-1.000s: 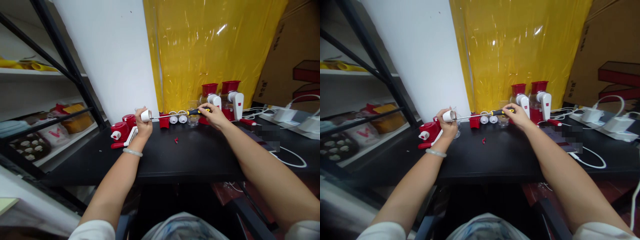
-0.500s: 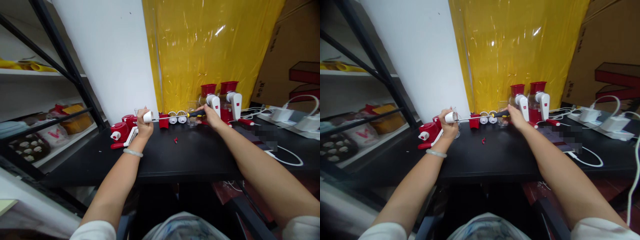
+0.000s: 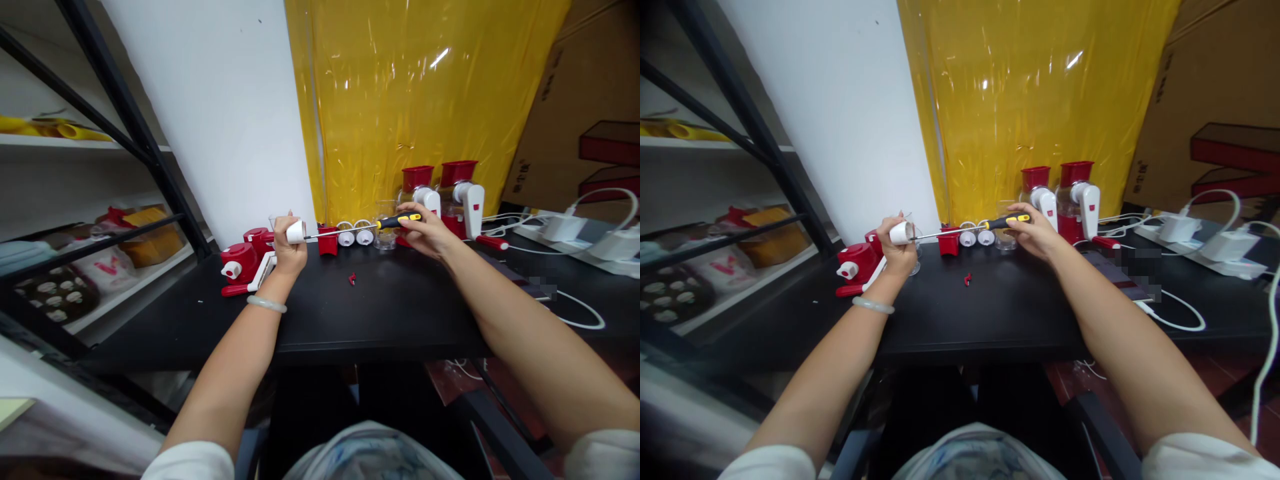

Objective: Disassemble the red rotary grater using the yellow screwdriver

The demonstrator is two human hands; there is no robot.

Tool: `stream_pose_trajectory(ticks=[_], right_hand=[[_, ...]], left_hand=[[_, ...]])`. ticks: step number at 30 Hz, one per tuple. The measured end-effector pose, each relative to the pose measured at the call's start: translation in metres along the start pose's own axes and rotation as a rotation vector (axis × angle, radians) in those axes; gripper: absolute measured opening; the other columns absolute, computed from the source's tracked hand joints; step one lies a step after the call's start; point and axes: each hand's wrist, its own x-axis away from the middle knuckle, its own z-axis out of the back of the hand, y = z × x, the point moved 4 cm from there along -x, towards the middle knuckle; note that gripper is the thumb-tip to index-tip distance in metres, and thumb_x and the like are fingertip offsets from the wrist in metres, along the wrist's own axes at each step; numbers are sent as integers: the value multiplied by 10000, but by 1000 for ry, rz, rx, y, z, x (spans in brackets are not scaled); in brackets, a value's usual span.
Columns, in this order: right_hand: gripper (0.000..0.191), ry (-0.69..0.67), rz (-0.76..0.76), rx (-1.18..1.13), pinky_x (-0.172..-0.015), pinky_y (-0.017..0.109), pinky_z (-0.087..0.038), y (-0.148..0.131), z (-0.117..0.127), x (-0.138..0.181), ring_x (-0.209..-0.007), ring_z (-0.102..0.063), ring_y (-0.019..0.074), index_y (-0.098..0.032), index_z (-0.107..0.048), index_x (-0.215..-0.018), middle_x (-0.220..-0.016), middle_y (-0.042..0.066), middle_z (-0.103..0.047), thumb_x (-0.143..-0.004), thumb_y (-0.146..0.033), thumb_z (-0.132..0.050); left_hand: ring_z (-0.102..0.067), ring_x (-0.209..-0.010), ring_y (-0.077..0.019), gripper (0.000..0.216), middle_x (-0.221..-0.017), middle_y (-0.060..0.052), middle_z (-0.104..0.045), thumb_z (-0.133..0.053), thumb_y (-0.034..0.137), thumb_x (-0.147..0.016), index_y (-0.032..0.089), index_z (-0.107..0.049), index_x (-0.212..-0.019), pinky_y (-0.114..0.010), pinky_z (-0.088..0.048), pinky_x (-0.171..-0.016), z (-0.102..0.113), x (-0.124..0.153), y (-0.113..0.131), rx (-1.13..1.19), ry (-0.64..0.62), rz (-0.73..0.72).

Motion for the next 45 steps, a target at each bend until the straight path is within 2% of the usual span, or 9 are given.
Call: stream_pose_trajectory(ticks=[6,9,13,19,27,32,37,41,45], right_hand=[[656,46,-112,286,-421,289,-373,18,7,-7,-425,-453,138,-226,-578,-718,-488,-10,-480,-738,-880,-533],[577,42,-66,214,-412,257,-335,15,6,-7,-421,-399,102,-223,-583,-731,-490,-39,-454,-710,-791,-681],[487,5,-65,-28,-574,250,-498,7,1,-3,-639,-563,111,-243,-635,-837,-789,-10,-634,-601,-587,-885],[510,-36,-92,-137,-741,301,-554,4,-2,2,-830,-648,157,-280,-633,-934,-916,-8,-660,-544,-386,-944],[640,68,-90,388,-434,290,-382,24,10,-7,-423,-468,141,-217,-554,-744,-492,1,-509,-772,-855,-524],[433,77,-32,71,-530,263,-451,13,6,-6,-606,-552,132,-257,-564,-887,-740,-13,-587,-730,-594,-787],[479,12,-25,-121,-715,310,-544,-3,-1,1,-825,-637,163,-309,-589,-956,-893,-25,-624,-593,-380,-894],[482,96,-27,30,-603,298,-531,2,3,-2,-710,-640,175,-241,-626,-866,-787,24,-640,-668,-644,-801],[629,265,-71,292,-390,251,-350,17,20,-9,-411,-463,123,-199,-605,-738,-475,-16,-473,-748,-828,-592]], left_hand=[[-579,-962,-172,285,-1028,-12,-556,-600,267,-947,321,-472,-1196,-526,-461,-1103,2,-4,5,1,62,-72],[-580,-956,-158,289,-1031,-4,-553,-584,243,-952,319,-470,-1207,-499,-469,-1105,2,-5,6,-13,60,-97],[-578,-938,-153,298,-1026,-5,-542,-577,228,-951,311,-455,-1210,-481,-473,-1099,3,-6,4,-41,72,-104],[-573,-944,-165,328,-1038,-17,-554,-569,197,-946,320,-462,-1230,-475,-475,-1076,2,-5,5,-9,61,-125],[-575,-953,-169,352,-1042,-16,-559,-563,182,-944,328,-461,-1248,-482,-467,-1082,0,-4,6,3,48,-123],[-573,-960,-168,346,-1041,-14,-553,-555,192,-949,323,-445,-1249,-475,-466,-1079,0,-5,8,-6,30,-123],[-584,-921,-166,325,-1013,-11,-559,-567,183,-934,301,-452,-1215,-450,-478,-1028,-1,-3,8,-31,7,-86],[-603,-959,-193,415,-1039,-37,-576,-592,114,-849,278,-463,-1208,-397,-503,-930,-1,2,2,-61,-41,50],[-618,-905,-188,548,-1077,-41,-591,-589,39,-739,265,-477,-1225,-354,-514,-841,-7,6,-3,-18,-189,222]])
